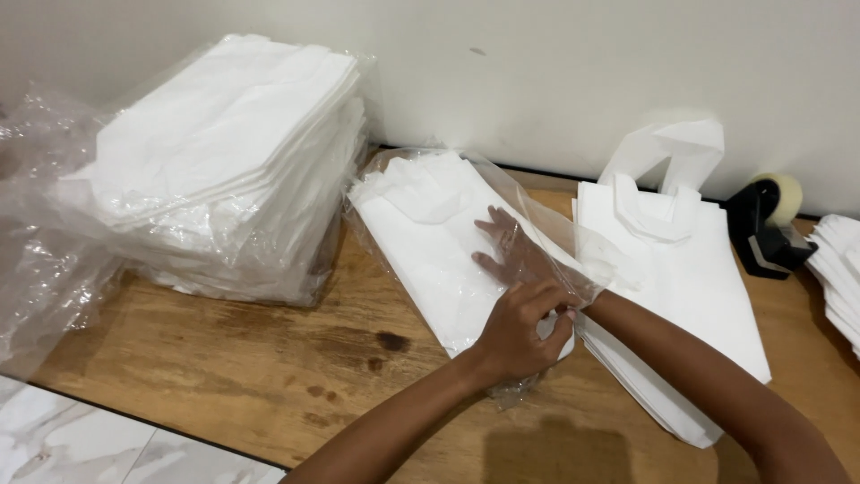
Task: Folding white non-woven bags and inserting them into clear plastic packaging sleeves on a wooden work surface.
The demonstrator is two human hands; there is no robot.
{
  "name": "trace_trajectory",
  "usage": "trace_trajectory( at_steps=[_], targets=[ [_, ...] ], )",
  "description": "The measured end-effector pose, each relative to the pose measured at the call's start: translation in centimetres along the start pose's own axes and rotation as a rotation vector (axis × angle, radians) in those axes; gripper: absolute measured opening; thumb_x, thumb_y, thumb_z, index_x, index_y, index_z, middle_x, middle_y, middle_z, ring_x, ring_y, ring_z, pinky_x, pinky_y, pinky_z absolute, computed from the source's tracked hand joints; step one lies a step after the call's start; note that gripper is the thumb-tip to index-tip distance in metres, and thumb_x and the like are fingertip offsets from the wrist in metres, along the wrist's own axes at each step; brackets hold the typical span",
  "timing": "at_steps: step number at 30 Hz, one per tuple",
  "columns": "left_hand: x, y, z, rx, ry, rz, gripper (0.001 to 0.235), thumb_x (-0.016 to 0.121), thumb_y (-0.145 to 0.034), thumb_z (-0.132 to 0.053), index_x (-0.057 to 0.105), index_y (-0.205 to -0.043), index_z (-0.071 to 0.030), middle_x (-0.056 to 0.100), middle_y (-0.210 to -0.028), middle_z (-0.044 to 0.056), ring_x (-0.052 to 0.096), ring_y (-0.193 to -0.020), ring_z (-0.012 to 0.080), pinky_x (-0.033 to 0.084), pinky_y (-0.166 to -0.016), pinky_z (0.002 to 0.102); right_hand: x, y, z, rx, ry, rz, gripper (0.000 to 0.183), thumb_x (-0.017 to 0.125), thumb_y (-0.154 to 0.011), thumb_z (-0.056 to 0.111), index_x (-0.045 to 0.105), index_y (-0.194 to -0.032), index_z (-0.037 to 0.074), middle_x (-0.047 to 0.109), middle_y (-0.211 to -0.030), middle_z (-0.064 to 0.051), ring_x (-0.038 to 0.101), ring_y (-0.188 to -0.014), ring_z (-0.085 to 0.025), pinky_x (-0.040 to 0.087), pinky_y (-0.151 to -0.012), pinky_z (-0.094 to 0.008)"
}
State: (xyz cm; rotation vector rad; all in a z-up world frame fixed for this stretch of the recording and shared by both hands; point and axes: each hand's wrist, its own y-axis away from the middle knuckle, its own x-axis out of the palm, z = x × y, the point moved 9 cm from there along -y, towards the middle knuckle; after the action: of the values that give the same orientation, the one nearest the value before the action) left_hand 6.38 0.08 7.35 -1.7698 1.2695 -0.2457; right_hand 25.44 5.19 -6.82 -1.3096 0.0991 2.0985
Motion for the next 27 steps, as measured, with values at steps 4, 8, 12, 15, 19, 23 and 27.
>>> trace_trajectory(
  at_steps=[4,8,12,15,19,23,27],
  targets=[
    [0.3,0.1,0.2,-0.002,-0.005,0.006,0.009,0.060,-0.088,-0.011,0.066,-0.094,-0.011,0.060,-0.080,0.005,0.064,-0.073,0.0271,0.047,-0.068,0.037,0.1,3.2,0.7,-0.207,0.196,-0.006,0.072,0.048,-0.092,0.067,0.049,-0.143,0.017,0.040,-0.151,-0.021,0.029,-0.145,-0.039,0.021,-0.121,-0.051],
    [0.2,-0.2,-0.1,-0.036,0.034,0.036,0.010,0.057,-0.090,-0.008,0.066,-0.093,-0.007,0.061,-0.076,0.007,0.064,-0.070,0.0268,0.046,-0.066,0.036,3.0,5.1,-0.4,-0.174,0.321,0.037,0.069,0.049,-0.092,0.067,0.043,-0.147,0.026,0.033,-0.157,-0.015,0.027,-0.146,-0.037,0.019,-0.121,-0.052],
    [0.3,-0.2,-0.1,-0.047,0.041,0.051,0.010,0.058,-0.090,-0.008,0.066,-0.095,-0.006,0.060,-0.078,0.009,0.063,-0.071,0.0296,0.046,-0.067,0.037,3.5,4.7,-0.1,-0.151,0.414,0.047,0.067,0.050,-0.093,0.067,0.038,-0.150,0.032,0.027,-0.161,-0.011,0.025,-0.147,-0.034,0.018,-0.121,-0.053],
    [0.3,0.1,0.0,-0.048,0.030,0.053,0.010,0.058,-0.091,-0.009,0.066,-0.096,-0.008,0.060,-0.079,0.007,0.064,-0.073,0.0271,0.046,-0.068,0.036,3.1,3.4,2.4,-0.230,0.400,0.086,0.066,0.047,-0.096,0.063,0.031,-0.150,0.029,0.029,-0.159,-0.016,0.032,-0.143,-0.039,0.027,-0.117,-0.057],
    [0.1,-0.1,-0.1,-0.055,0.040,0.071,0.010,0.058,-0.092,-0.009,0.066,-0.097,-0.008,0.061,-0.079,0.007,0.064,-0.073,0.0265,0.047,-0.069,0.036,3.3,1.5,2.5,-0.168,0.318,0.038,0.056,0.048,-0.096,0.058,0.039,-0.142,0.027,0.035,-0.156,-0.014,0.034,-0.143,-0.039,0.031,-0.116,-0.058],
    [0.6,0.3,0.4,-0.055,0.063,0.080,0.011,0.058,-0.090,-0.008,0.066,-0.098,-0.007,0.063,-0.082,0.008,0.065,-0.074,0.0275,0.049,-0.068,0.037,3.4,0.5,1.9,-0.020,0.365,0.214,0.060,0.038,-0.093,0.073,0.035,-0.141,0.038,0.024,-0.162,-0.004,0.021,-0.150,-0.029,0.017,-0.123,-0.048],
    [0.9,0.5,1.6,-0.065,0.107,0.051,0.011,0.058,-0.090,-0.006,0.066,-0.097,-0.010,0.062,-0.083,0.006,0.063,-0.074,0.0251,0.048,-0.067,0.037,0.9,1.4,2.1,-0.023,0.206,0.196,0.057,0.038,-0.095,0.070,0.042,-0.141,0.037,0.024,-0.163,-0.005,0.020,-0.150,-0.030,0.013,-0.124,-0.048]
  ],
)
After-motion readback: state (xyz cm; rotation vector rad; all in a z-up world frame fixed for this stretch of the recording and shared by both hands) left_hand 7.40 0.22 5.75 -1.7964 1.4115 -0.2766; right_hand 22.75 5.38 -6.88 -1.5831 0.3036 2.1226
